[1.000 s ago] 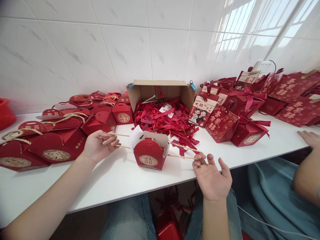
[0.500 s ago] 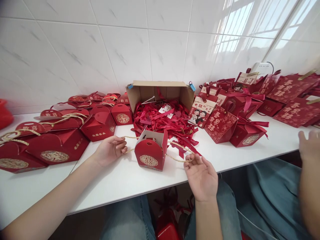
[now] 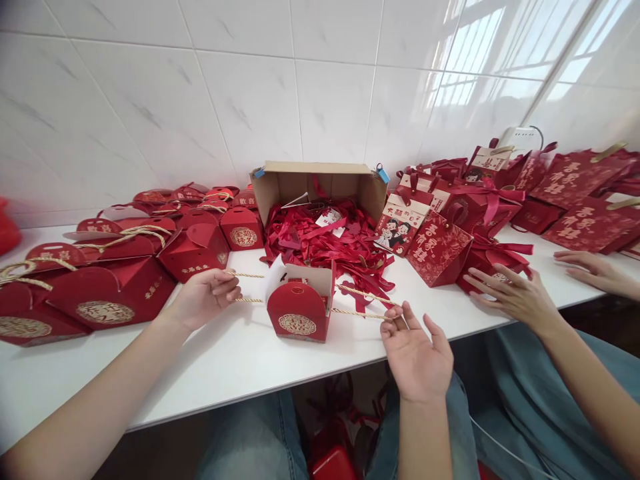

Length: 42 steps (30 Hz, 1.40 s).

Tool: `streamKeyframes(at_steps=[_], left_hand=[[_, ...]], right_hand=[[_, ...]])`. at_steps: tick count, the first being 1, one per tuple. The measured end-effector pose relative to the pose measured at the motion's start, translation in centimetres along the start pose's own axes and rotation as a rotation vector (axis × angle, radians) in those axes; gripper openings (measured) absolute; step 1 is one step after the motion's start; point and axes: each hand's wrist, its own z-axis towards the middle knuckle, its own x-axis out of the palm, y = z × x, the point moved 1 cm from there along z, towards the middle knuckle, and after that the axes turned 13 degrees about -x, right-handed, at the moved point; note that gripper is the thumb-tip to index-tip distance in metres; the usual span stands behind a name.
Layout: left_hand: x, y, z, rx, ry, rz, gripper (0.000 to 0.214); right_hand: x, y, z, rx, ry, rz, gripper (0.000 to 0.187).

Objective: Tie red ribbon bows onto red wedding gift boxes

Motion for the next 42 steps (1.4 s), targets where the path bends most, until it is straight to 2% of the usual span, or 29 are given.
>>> streamKeyframes(at_steps=[4, 10, 13, 21, 27, 38, 42], left_hand=[[0.3, 0.6, 0.2, -0.015, 0.0, 0.028, 0.018], [-0.1, -0.3, -0.1, 0.044, 0.019, 0.014, 0.03], [0.0, -0.2, -0.1, 0.022, 0.033, 0.016, 0.029], [-0.2, -0.5, 0.1, 0.064, -0.003, 0.003, 0.029], [-0.5, -1.0, 0.1, 0.111, -0.028, -0.019, 0.03], [-0.6, -0.5, 0.3, 0.073, -0.039, -0.008, 0.028], [-0.3, -1.4, -1.0, 0.04, 0.021, 0.007, 0.028]], right_hand=[[0.3, -0.9, -0.4, 0.078, 0.049, -0.018, 0.026], [-0.5, 0.8, 0.2, -0.017, 0.015, 0.043, 0.033], [-0.4, 0.6, 0.4, -0.021, 0.021, 0.016, 0.026], [-0.3, 0.5, 1.0, -0.063, 0.009, -0.011, 0.022], [-0.4, 1.4, 1.3, -0.071, 0.017, -0.06, 0.026], [-0.3, 1.3, 0.9, -0.046, 0.038, -0.05, 0.022], [0.2, 2.1, 0.6, -0.045, 0.063, -0.056, 0.022]])
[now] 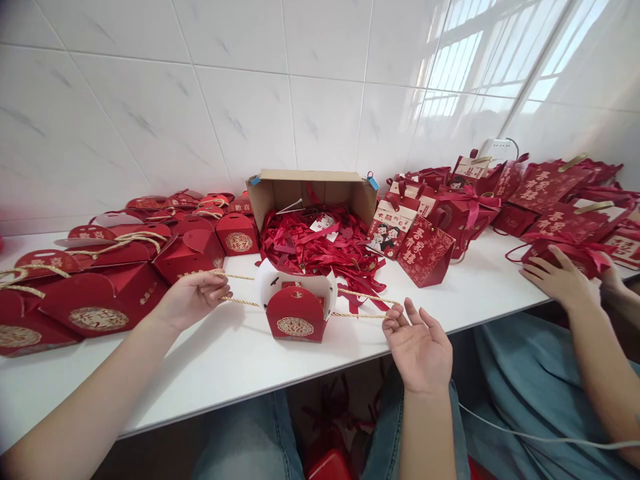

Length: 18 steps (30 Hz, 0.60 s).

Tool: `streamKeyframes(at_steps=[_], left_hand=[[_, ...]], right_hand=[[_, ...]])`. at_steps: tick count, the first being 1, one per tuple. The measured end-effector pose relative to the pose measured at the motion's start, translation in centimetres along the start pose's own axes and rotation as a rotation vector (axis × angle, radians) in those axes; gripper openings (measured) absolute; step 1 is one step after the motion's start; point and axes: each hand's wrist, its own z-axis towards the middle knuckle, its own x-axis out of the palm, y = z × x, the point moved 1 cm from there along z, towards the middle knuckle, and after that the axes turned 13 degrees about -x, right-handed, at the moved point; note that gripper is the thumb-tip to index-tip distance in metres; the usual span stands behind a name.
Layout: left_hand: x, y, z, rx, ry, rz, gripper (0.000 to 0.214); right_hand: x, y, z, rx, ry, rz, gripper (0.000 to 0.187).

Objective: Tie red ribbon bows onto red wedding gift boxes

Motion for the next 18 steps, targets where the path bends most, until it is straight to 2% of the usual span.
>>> streamKeyframes(at_steps=[6, 10, 15, 18], left_hand=[[0.8, -2.3, -3.4, -0.098, 0.132, 0.035, 0.025], [0.8, -3.0, -4.4, -0.118, 0.117, 0.089, 0.021], [1.2, -3.1, -5.3, -0.125, 0.099, 0.104, 0.02], [1.4, -3.3, -6.8, -0.13, 0.147, 0.208, 0.021]], right_hand=[[1.7, 3.3, 0.4, -0.003, 0.128, -0.115, 0.021], [3.0, 4.7, 1.3, 0.032, 0.214, -0.234, 0.016], [4.2, 5.5, 1.6, 0.069, 0.208, -0.311, 0.013], [4.2, 6.4, 1.2, 0.055, 0.25, -0.34, 0.012]])
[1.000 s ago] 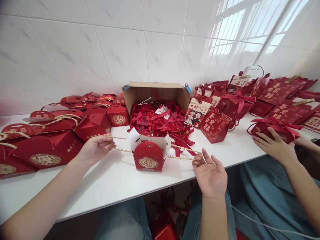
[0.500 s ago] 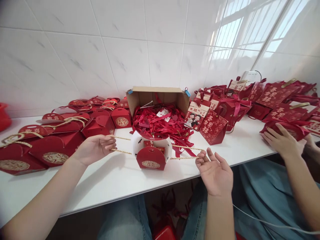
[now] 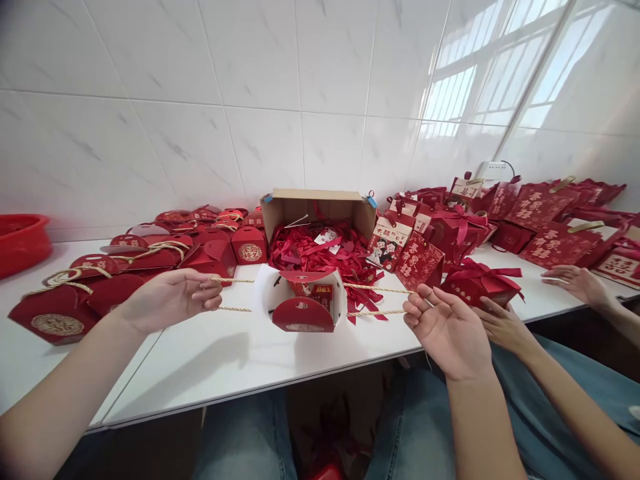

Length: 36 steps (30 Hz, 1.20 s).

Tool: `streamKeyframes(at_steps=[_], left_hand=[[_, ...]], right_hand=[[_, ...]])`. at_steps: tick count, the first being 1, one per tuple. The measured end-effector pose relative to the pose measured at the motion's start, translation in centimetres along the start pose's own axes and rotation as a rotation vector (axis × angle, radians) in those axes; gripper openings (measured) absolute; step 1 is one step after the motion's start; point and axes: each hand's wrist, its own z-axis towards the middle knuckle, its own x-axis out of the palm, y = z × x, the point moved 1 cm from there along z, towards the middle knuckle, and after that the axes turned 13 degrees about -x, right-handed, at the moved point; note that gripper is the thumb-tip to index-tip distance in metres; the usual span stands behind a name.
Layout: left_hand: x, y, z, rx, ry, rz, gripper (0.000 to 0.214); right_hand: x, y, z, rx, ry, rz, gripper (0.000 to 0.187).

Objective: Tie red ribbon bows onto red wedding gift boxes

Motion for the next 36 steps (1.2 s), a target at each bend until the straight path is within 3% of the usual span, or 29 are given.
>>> streamKeyframes(at_steps=[4, 7, 11, 13, 15, 17, 19, 22, 29, 32, 34, 36], left_hand=[[0.4, 0.4, -1.8, 0.009, 0.104, 0.155, 0.021], [0.3, 0.8, -1.5, -0.028, 0.073, 0.12, 0.02], [0.0, -0.1, 0.4, -0.138, -0.057, 0.032, 0.013], [0.0, -1.7, 0.9, -0.103, -0.137, -0.004, 0.014], [-0.1, -3.7, 0.6, 0.041, -0.2, -0.026, 0.017], [-0.2, -5.6, -0.2, 0.191, -0.24, -0.026, 0.018], [-0.6, -6.8, -1.3, 0.261, -0.26, -0.018, 0.017], [-1.3, -7.1, -2.3, 0.259, -0.274, -0.021, 0.015], [-2.9, -6.0, -1.5, 0.207, -0.317, -0.067, 0.018], [-2.9, -4.9, 0.4, 0.208, -0.382, -0.075, 0.014], [-2.2, -2.2, 1.4, 0.235, -0.466, -0.066, 0.008], [-0.7, 2.9, 1.6, 0.27, -0.591, -0.044, 0.01]], right_hand=[[-1.1, 0.6, -0.5, -0.013, 0.04, -0.026, 0.013], [-1.2, 0.2, 0.4, 0.082, 0.021, -0.049, 0.017], [1.1, -0.6, 3.5, 0.238, -0.029, -0.086, 0.021], [3.2, -0.3, 5.2, 0.283, -0.009, -0.142, 0.021], [5.5, 0.6, 6.4, 0.202, 0.048, -0.142, 0.022], [7.4, 1.9, 7.1, 0.005, 0.116, -0.09, 0.023], [8.5, 2.9, 7.2, -0.119, 0.162, -0.067, 0.023], [8.6, 2.9, 7.4, -0.096, 0.186, -0.092, 0.016], [6.7, 0.0, 9.3, 0.063, 0.187, -0.124, 0.012], [6.2, -3.0, 9.3, 0.069, 0.228, -0.312, 0.011], [6.0, -6.1, 7.8, -0.1, 0.305, -0.573, 0.016], [5.6, -9.6, 5.0, -0.206, 0.34, -0.678, 0.026]])
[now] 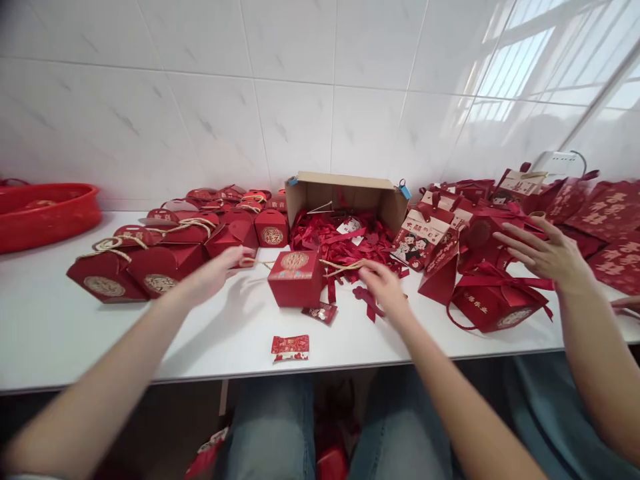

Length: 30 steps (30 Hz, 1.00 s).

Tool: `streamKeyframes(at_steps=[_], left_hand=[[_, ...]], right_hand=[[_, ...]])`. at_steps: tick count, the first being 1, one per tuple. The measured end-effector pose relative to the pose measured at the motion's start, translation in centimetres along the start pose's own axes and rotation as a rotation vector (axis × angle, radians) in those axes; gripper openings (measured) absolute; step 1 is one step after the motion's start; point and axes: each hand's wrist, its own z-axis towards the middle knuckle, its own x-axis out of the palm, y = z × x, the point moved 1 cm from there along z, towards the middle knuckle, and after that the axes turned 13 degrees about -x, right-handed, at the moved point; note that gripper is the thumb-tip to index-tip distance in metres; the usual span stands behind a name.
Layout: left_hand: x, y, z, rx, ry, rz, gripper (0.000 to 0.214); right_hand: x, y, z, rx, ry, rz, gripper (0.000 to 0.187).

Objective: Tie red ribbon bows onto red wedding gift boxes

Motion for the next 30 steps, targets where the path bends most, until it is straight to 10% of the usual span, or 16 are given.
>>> streamKeyframes(at_steps=[4, 8, 16, 20, 26, 30], left_hand=[[2.0, 11.8, -6.3, 0.41, -0.339, 0.313, 0.04], [4.7, 17.4, -8.2, 0.508, -0.263, 0.68, 0.037], [5.2, 15.0, -7.9, 0.601, -0.196, 0.749, 0.029], [3.7, 11.3, -7.5, 0.683, -0.208, 0.561, 0.032], [3.0, 2.1, 1.8, 0.434, -0.252, 0.068, 0.036], [4.9, 1.5, 8.3, 0.43, -0.281, 0.029, 0.027]], right_hand=[[4.0, -2.5, -6.2, -0.306, 0.383, -0.473, 0.054], [4.7, -3.4, -7.6, -0.466, 0.752, -0.863, 0.045], [4.1, -4.3, -7.3, -0.566, 0.625, -0.761, 0.03], [3.3, -3.6, -7.2, -0.581, 0.343, -0.766, 0.025], [3.3, -1.2, -0.6, -0.427, -0.045, -0.176, 0.027], [7.1, -2.8, 5.0, -0.204, -0.167, 0.15, 0.036]])
